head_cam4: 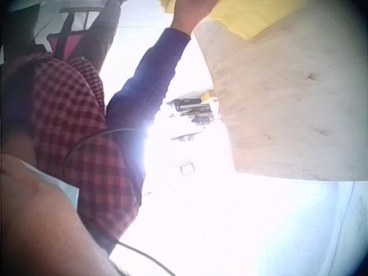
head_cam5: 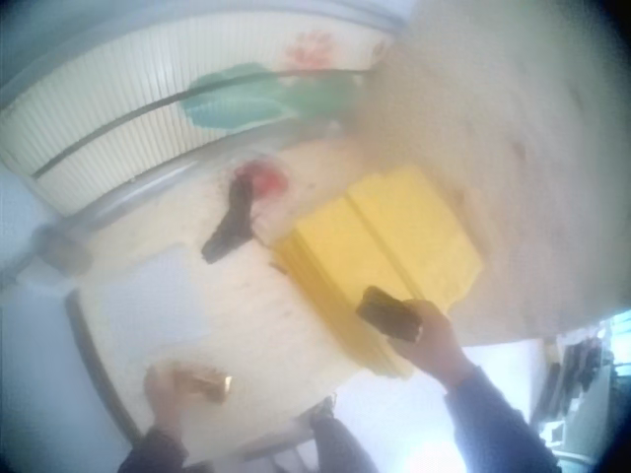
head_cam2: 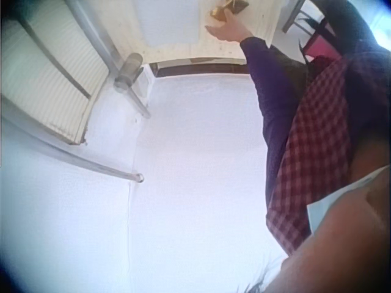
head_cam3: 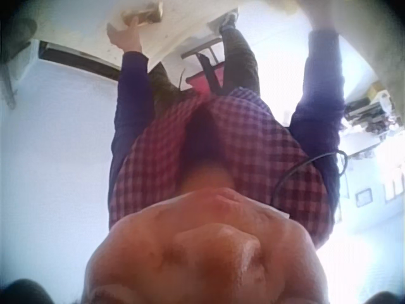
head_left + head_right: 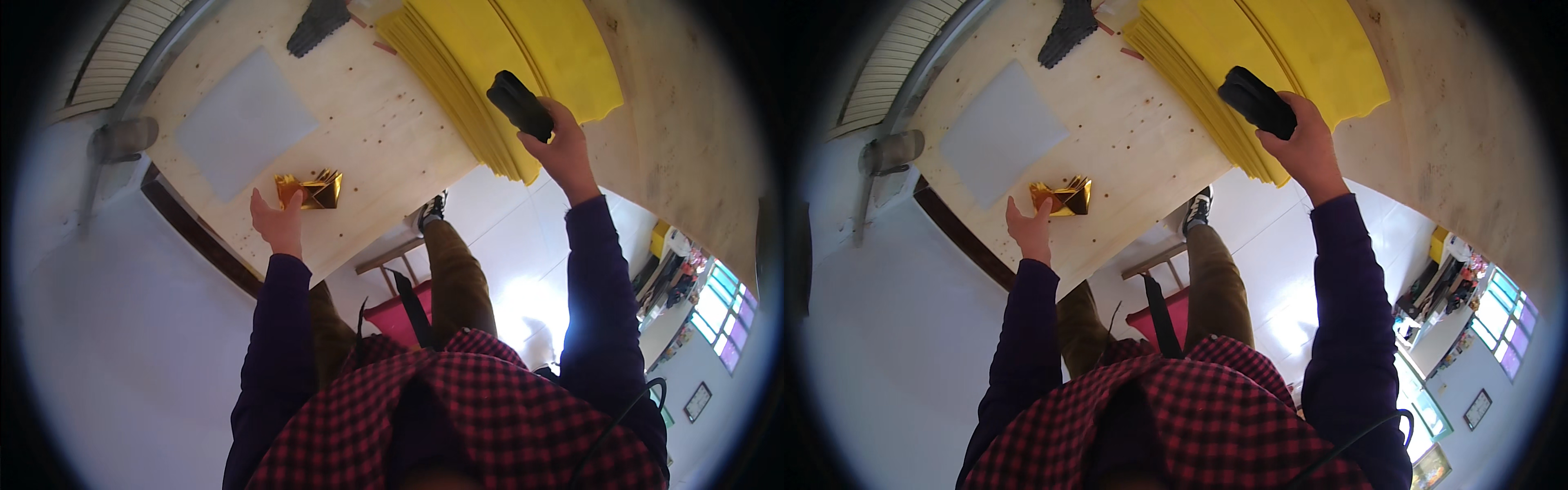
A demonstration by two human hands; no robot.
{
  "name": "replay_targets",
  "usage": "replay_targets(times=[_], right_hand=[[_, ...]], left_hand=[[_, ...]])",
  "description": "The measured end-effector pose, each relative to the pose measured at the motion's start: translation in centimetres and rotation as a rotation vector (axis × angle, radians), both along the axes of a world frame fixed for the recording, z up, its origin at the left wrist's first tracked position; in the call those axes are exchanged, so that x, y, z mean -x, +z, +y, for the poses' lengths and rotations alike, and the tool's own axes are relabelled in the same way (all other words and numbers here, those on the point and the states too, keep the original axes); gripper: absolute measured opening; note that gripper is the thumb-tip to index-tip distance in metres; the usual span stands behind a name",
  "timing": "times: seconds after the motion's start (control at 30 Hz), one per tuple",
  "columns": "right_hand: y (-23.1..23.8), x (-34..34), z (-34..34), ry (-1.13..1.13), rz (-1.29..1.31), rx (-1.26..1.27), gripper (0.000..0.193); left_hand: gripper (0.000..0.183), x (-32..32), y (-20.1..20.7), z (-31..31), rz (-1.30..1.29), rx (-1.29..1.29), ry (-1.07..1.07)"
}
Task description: The person folds a single sheet of gold-colored paper by hand into a small triangular origami shape. They repeatedly crease and adjust the folds on a wooden table, then place the finished piece aside.
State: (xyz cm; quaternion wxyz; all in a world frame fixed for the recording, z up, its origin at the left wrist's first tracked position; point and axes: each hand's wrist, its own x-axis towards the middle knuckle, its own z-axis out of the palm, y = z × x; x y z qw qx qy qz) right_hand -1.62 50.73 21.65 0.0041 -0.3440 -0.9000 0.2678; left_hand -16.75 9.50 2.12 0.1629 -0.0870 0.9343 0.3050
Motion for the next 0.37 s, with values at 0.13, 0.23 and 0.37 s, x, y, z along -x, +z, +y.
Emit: replay_targets(times=[0.13,0.23,0.37], right_hand=[[7.6,1.4,-4.0,0.204,0.099,0.064,0.063],[14.2,2.0,-6.7,0.319,0.168,0.142,0.067],[21.6,1.3,-7.7,0.455,0.422,0.254,0.071]], left_hand=[[0.085,0.8,8.7,2.3,0.152,-0.153,-0.148],[0.09,1.3,19.5,5.1,-0.161,-0.881,-0.267],[0.119,1.1,32.6,9.7,-0.072,-1.273,-0.654]])
